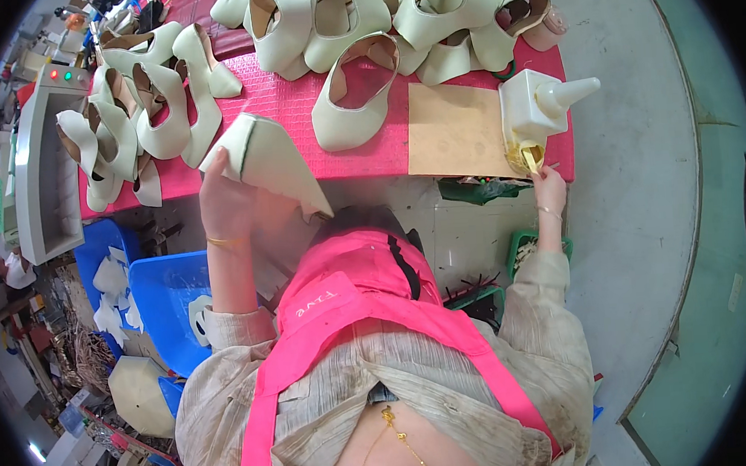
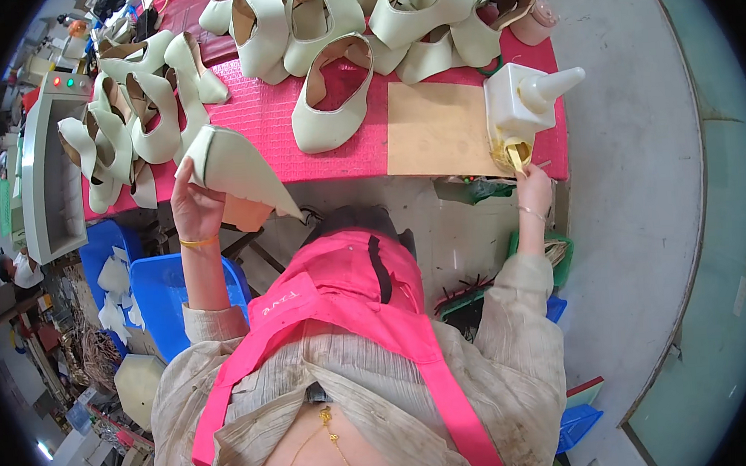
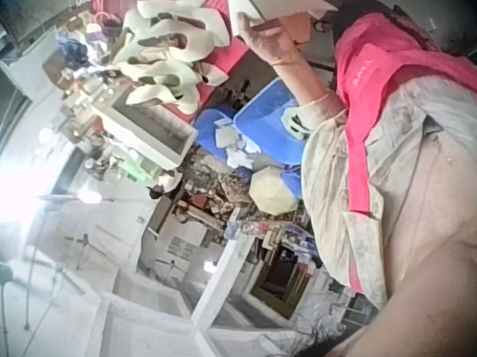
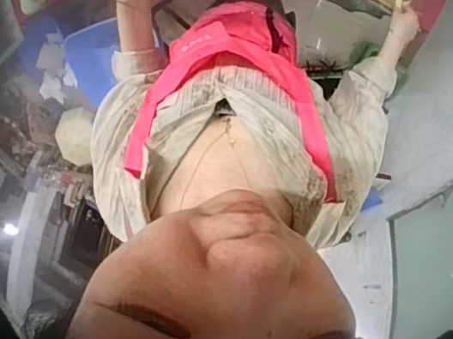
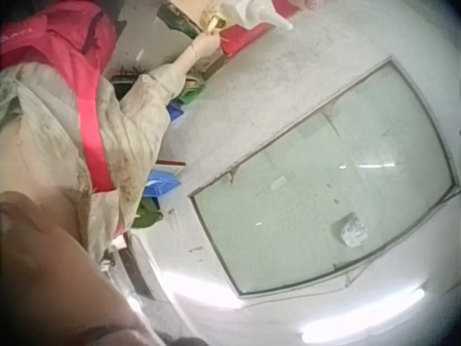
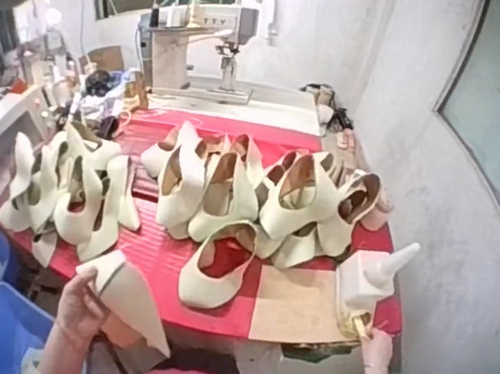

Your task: The person applies adhesive to shoe parts using a small brush, places them on the table, and clears the workstation by moving the blue basin and board.

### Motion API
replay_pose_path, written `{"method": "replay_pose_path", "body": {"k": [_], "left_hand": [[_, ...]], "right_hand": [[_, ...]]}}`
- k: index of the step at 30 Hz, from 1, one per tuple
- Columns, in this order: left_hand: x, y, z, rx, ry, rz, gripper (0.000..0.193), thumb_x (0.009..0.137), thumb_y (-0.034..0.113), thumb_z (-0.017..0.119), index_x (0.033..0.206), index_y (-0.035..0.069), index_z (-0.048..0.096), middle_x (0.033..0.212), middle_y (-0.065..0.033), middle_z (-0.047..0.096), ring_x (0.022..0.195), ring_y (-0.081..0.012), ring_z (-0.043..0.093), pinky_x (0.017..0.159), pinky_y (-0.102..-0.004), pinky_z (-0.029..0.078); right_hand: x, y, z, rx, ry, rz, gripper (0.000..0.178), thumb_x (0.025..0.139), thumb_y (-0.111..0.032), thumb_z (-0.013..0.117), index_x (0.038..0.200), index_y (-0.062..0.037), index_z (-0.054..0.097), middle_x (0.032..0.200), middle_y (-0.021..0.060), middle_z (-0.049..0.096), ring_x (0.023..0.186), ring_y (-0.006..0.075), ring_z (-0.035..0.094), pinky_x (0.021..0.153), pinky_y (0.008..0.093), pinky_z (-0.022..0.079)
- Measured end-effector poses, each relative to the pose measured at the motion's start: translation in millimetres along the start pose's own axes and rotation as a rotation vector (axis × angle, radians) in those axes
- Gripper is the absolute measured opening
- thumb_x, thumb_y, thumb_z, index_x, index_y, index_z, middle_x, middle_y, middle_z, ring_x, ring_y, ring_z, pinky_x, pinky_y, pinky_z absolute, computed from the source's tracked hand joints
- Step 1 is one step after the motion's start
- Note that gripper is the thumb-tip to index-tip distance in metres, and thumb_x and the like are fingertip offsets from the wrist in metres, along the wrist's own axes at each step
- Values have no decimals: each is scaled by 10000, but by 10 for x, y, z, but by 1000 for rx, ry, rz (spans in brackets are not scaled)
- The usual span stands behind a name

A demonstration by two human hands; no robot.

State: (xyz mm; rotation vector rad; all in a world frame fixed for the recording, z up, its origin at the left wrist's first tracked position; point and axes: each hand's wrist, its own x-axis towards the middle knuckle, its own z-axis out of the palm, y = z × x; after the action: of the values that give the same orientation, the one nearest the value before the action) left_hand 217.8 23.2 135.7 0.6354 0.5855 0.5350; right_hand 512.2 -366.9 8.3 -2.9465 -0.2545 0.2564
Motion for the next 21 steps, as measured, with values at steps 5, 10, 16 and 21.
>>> {"method": "replay_pose_path", "body": {"k": [5, 10, 16, 21], "left_hand": [[-3, -122, -24, 248, -35, 294, 398, 821, 229, 458, 1163, 45, 372, 1116, -67, 476, 1035, -203, 448, 864, -341, 359], [-73, -212, 425, 270, 76, 279, 433, 681, 5, 554, 1085, -5, 400, 1010, -101, 509, 928, -199, 505, 813, -313, 392], [-267, -152, 509, 222, -168, 137, 513, 623, -26, 602, 1091, -21, 392, 1015, -83, 510, 938, -167, 502, 818, -285, 388], [-371, -125, 252, 384, -289, 142, 572, 626, 0, 615, 1137, -17, 361, 1032, -60, 502, 960, -132, 482, 835, -275, 377]], "right_hand": [[-241, 32, -245, 0, 96, -4, 178, 707, -177, 570, 850, -74, 592, 787, 135, 574, 741, 312, 538, 663, 375, 430], [-431, -275, -573, 461, -311, -216, 241, 684, -116, 615, 902, -20, 571, 650, 47, 562, 616, 144, 542, 566, 247, 421], [-811, -2081, -1301, 1045, -561, -629, 189, 720, -30, 586, 906, -3, 572, 720, 2, 565, 609, 52, 500, 524, 148, 376], [-458, -3093, -1289, 1074, -833, -927, 167, 729, -84, 603, 874, -1, 594, 757, 8, 572, 628, 36, 488, 511, 161, 361]]}}
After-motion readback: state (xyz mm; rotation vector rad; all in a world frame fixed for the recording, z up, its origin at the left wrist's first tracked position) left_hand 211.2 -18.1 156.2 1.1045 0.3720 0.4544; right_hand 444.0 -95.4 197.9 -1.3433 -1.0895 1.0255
